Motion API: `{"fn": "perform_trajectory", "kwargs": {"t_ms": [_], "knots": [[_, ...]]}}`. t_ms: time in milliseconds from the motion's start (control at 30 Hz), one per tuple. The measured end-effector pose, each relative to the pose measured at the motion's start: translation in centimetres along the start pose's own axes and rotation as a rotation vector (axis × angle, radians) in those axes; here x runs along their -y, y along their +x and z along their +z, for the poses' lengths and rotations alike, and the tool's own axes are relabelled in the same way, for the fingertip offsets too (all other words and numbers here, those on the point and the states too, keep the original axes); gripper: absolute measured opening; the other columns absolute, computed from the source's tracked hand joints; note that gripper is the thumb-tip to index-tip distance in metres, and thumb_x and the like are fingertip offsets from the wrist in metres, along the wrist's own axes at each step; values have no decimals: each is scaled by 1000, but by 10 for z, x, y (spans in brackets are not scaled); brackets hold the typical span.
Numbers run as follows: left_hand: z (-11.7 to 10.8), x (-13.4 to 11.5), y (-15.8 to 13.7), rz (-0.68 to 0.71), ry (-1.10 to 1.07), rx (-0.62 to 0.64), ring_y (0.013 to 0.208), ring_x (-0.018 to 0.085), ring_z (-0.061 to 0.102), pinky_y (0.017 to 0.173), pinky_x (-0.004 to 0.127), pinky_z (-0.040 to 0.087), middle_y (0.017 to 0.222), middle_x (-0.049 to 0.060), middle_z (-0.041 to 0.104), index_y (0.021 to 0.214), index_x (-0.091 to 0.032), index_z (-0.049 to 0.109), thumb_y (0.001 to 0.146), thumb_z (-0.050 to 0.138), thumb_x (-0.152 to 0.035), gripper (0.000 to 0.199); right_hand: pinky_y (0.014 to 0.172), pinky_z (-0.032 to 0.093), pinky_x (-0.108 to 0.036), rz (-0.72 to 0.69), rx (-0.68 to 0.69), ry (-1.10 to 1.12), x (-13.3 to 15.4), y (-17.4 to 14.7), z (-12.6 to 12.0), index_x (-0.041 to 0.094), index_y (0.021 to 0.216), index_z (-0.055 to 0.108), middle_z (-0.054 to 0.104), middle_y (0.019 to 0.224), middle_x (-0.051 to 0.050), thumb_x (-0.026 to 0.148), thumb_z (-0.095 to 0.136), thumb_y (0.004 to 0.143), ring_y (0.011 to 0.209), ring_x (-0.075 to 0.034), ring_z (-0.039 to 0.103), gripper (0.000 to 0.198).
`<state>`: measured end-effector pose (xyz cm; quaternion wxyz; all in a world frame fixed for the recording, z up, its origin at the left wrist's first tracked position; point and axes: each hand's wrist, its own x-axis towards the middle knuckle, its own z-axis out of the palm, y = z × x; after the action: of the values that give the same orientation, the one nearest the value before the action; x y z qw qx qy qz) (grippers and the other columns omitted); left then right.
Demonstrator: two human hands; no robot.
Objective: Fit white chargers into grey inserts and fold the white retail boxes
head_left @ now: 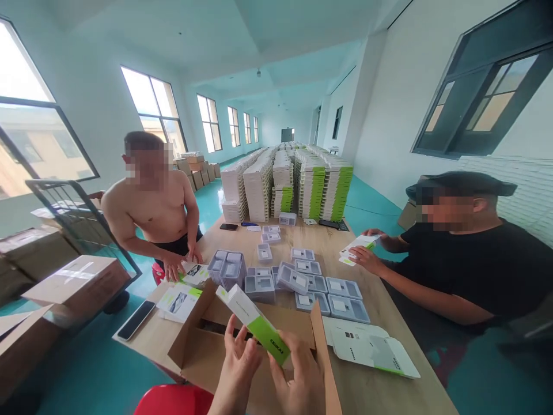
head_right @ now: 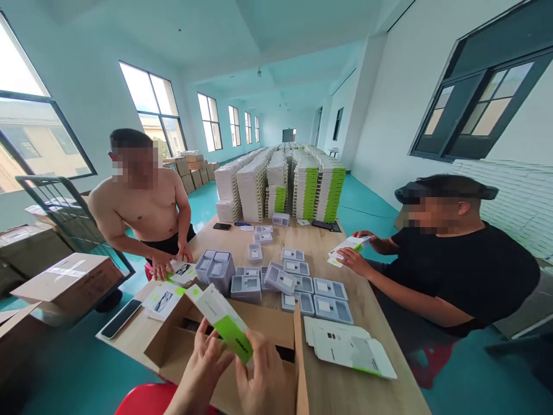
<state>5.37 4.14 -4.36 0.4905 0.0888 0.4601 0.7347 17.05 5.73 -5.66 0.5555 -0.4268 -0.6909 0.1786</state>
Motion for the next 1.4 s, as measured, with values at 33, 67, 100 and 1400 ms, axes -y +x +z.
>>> {"fn": "perform_trajectory", "kwargs": {"t_ms": [33,67,100,1400], "knots": [[-4,-8,-2,15,-12,40,101,31,74,73,34,58,109,11,75,130,-27,55,44,99,-54,100,85,60,-42,-104,8,-39,6,-7,8,31,121,69,77,112,-9,35,56,98,103,-30,74,27],[-8,-18,-3,20,-18,75,101,33,74,77,37,58,106,12,77,122,-24,61,49,97,-54,87,89,59,-44,-194,35,-57,13,-14,16,32,125,68,76,118,-9,32,52,99,107,-31,72,30],[-12,-31,-5,4,-8,97,99,34,74,80,39,58,101,13,78,114,-20,65,54,95,-53,74,93,57,-47,-268,71,-55,20,-21,23,33,128,67,75,122,-8,31,50,99,110,-31,71,33],[-80,-74,33,-406,471,754,90,34,73,89,43,54,94,16,81,93,-12,81,56,91,-60,60,78,58,-33,539,-87,218,66,-35,54,27,142,55,73,117,-10,71,50,92,83,-23,70,66]]}}
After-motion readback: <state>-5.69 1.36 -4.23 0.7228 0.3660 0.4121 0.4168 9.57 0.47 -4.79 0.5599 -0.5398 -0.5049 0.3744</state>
